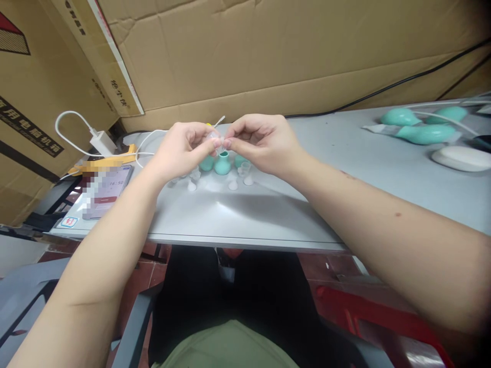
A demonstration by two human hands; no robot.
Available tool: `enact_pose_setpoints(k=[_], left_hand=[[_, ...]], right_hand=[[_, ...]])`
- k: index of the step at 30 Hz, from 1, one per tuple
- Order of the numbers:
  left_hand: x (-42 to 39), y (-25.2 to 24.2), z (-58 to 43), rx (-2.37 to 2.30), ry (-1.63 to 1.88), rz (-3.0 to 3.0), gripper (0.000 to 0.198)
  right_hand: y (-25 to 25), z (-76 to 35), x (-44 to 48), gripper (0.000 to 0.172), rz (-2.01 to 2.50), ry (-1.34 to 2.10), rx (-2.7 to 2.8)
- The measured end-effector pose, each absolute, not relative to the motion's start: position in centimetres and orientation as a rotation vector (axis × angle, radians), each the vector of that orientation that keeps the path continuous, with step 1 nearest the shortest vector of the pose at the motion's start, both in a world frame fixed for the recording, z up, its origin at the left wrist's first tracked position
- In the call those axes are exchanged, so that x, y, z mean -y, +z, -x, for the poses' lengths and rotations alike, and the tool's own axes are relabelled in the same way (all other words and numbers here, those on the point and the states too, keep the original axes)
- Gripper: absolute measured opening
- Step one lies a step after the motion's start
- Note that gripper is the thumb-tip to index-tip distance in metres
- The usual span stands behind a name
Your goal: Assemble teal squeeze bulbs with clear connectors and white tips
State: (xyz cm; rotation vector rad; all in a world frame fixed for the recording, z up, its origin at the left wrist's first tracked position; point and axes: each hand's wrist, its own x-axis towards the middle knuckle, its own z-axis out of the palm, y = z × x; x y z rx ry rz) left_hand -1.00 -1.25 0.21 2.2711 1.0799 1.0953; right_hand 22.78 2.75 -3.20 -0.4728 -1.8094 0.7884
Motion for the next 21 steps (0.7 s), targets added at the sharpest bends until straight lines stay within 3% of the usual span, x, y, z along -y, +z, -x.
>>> enact_pose_setpoints(k=[4,13,21], left_hand=[[1.14,0.18,1.13,-1.058,1.123,-2.252,0.036],[0.36,-0.36,1.02,-1.118,1.187,-2.185,0.035],[0.68,-0.37,0.97,-1.149,1.176,-2.211,0.029]], right_hand=[[-3.43,-22.58,-2.77,0.037,0.463,0.795,1.777],[-3.80,-21.93,-2.00,0.004,0.468,0.766,1.634],[-3.51,-22.13,-2.11,0.006,0.531,0.694,1.714]])
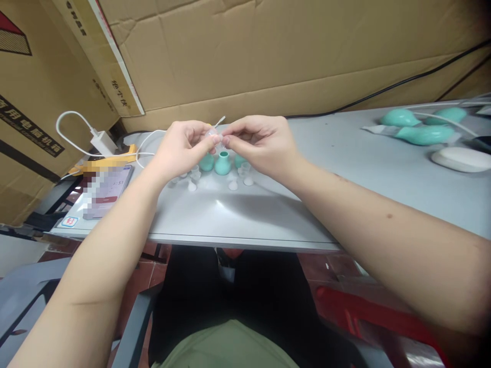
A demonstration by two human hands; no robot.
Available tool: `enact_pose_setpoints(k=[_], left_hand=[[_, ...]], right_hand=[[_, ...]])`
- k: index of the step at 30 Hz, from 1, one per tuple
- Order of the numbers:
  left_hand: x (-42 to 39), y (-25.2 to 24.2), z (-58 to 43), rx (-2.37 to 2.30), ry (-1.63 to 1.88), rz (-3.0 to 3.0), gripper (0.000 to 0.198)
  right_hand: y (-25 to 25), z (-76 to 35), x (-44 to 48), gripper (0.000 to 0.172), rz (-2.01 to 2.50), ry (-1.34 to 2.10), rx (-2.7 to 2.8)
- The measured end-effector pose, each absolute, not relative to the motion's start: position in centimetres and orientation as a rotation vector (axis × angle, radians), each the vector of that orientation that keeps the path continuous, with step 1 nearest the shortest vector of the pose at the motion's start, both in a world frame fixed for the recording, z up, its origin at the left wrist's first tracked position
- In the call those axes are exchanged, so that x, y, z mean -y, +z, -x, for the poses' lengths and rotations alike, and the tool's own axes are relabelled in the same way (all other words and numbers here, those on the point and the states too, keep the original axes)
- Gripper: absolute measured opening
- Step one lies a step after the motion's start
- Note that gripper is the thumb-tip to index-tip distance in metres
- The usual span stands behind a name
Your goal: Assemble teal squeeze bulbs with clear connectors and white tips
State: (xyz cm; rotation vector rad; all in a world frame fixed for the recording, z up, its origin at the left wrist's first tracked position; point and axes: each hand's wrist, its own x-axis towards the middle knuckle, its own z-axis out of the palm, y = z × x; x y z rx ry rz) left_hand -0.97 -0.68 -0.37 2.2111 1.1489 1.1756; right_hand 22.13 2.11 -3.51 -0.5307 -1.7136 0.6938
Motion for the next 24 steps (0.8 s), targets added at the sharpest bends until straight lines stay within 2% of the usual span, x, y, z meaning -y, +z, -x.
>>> enact_pose_setpoints(k=[7,14,20,24], left_hand=[[1.4,0.2,0.9,-1.093,1.081,-2.243,0.030],[1.8,0.2,1.0,-1.072,0.956,-2.284,0.029],[1.8,0.1,0.9,-1.033,0.945,-2.268,0.030],[1.8,0.1,0.9,-0.999,0.939,-2.266,0.028]], right_hand=[[-2.5,-23.3,-2.7,0.008,0.506,0.830,1.841],[-1.7,-24.4,-3.2,0.021,0.514,1.004,1.971],[-2.1,-24.5,-3.5,0.011,0.495,0.730,2.148],[-1.9,-24.4,-3.3,0.021,0.508,0.457,2.318]])
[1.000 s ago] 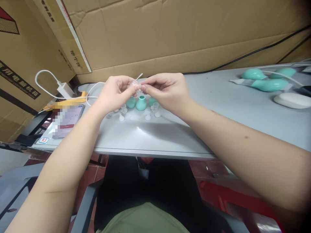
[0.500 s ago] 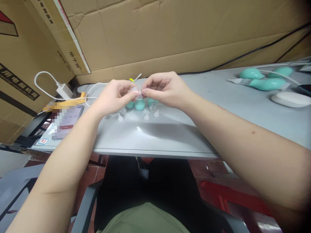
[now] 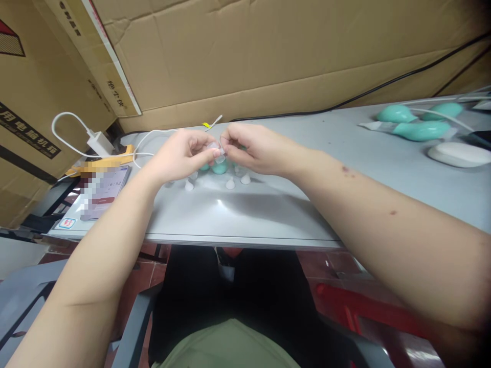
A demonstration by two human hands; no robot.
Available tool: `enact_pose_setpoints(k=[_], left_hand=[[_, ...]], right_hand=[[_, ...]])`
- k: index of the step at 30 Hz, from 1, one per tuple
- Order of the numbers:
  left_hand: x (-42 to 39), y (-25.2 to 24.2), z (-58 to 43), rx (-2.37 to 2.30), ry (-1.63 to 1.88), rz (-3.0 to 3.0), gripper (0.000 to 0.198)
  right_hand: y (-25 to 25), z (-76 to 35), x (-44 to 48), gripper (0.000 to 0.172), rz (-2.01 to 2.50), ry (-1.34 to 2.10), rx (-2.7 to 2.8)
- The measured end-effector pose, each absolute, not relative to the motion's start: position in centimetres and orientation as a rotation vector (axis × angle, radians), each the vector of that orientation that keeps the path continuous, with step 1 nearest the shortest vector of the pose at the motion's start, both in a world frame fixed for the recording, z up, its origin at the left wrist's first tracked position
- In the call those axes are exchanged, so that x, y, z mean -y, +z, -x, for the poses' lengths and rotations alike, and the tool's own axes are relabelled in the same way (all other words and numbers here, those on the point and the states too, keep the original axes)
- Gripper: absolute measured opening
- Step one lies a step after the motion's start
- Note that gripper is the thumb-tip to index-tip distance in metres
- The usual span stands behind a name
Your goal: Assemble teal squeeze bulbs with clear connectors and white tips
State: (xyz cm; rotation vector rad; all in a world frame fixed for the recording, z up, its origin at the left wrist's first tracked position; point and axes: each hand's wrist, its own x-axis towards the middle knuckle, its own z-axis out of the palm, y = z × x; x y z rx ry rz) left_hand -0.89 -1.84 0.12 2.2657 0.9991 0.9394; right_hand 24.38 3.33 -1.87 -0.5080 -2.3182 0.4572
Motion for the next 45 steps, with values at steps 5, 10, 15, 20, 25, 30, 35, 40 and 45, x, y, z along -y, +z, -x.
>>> enact_pose_setpoints(k=[5,10,15,20,25,30,35,40,45], left_hand=[[2.0,0.4,0.9,-1.015,0.946,-2.247,0.025],[2.0,0.5,0.8,-1.023,0.943,-2.217,0.023],[2.1,0.6,0.6,-1.048,0.948,-2.195,0.027],[2.1,0.6,0.7,-1.071,0.959,-2.150,0.027],[1.9,0.5,1.0,-1.060,0.987,-2.113,0.037],[1.8,0.5,1.3,-1.044,0.988,-2.125,0.041],[1.7,0.3,1.3,-1.044,0.979,-2.131,0.040],[1.5,0.2,1.2,-1.048,1.009,-2.121,0.055],[1.5,0.3,1.2,-1.060,1.021,-2.119,0.065]], right_hand=[[-1.9,-24.2,-3.2,0.025,0.466,0.339,2.369],[-2.4,-24.1,-3.7,0.026,0.412,0.298,2.355],[-2.8,-24.2,-4.1,0.023,0.407,0.241,2.314],[-3.2,-24.2,-4.2,0.020,0.405,0.225,2.253],[-2.8,-24.3,-3.6,0.006,0.406,0.435,2.127],[-2.2,-24.5,-3.3,0.009,0.393,0.704,1.979],[-2.1,-24.4,-3.3,0.008,0.400,0.699,1.987],[-2.6,-23.9,-3.3,0.012,0.422,0.378,2.083],[-3.3,-23.7,-4.1,0.012,0.428,0.139,2.170]])
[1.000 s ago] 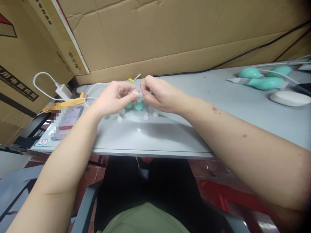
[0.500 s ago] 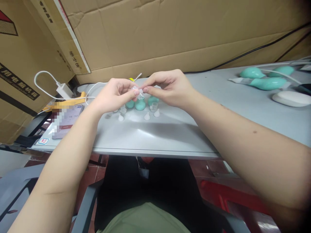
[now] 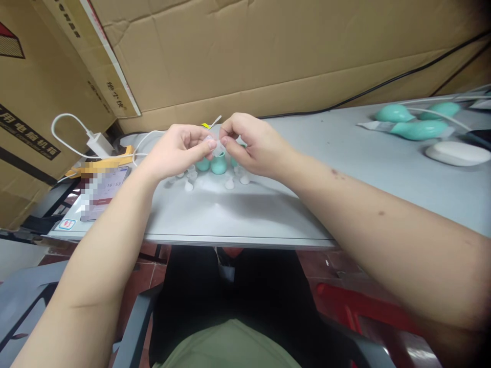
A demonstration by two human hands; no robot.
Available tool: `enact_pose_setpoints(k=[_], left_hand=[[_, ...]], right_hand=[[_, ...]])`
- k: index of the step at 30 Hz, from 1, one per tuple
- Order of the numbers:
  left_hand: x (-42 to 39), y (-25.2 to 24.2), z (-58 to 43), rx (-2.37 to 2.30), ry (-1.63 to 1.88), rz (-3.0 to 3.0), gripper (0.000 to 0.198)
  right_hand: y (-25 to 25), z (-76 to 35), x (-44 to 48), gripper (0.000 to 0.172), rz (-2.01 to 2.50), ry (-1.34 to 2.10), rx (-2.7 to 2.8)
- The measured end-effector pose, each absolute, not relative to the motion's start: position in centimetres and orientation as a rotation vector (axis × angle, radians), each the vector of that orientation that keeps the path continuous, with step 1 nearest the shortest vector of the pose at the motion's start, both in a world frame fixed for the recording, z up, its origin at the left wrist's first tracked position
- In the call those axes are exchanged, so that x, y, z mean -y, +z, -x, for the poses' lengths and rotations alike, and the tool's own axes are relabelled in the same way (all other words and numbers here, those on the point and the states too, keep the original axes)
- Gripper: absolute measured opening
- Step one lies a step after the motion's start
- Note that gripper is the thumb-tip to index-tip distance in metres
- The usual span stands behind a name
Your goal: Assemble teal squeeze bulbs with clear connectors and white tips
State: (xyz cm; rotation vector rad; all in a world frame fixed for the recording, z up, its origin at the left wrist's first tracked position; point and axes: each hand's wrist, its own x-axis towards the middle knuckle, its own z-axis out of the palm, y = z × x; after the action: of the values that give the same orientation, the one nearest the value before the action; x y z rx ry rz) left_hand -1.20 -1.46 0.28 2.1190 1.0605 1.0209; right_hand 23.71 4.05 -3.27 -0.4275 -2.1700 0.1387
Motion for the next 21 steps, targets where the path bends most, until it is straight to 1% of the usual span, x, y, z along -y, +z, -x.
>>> enact_pose_setpoints(k=[3,7,14,21], left_hand=[[1.62,0.38,1.16,-1.069,1.023,-2.103,0.062],[1.88,0.55,1.06,-1.105,1.021,-2.075,0.052],[2.05,0.72,0.89,-1.155,1.019,-2.066,0.041],[2.29,1.00,0.91,-1.183,0.996,-2.059,0.040]], right_hand=[[-3.44,-23.67,-4.20,0.013,0.470,0.113,2.178],[-3.36,-23.63,-4.00,0.017,0.539,0.134,2.170],[-3.43,-23.69,-3.97,0.018,0.563,0.150,2.149],[-3.62,-23.45,-4.13,0.015,0.532,0.165,2.128]])
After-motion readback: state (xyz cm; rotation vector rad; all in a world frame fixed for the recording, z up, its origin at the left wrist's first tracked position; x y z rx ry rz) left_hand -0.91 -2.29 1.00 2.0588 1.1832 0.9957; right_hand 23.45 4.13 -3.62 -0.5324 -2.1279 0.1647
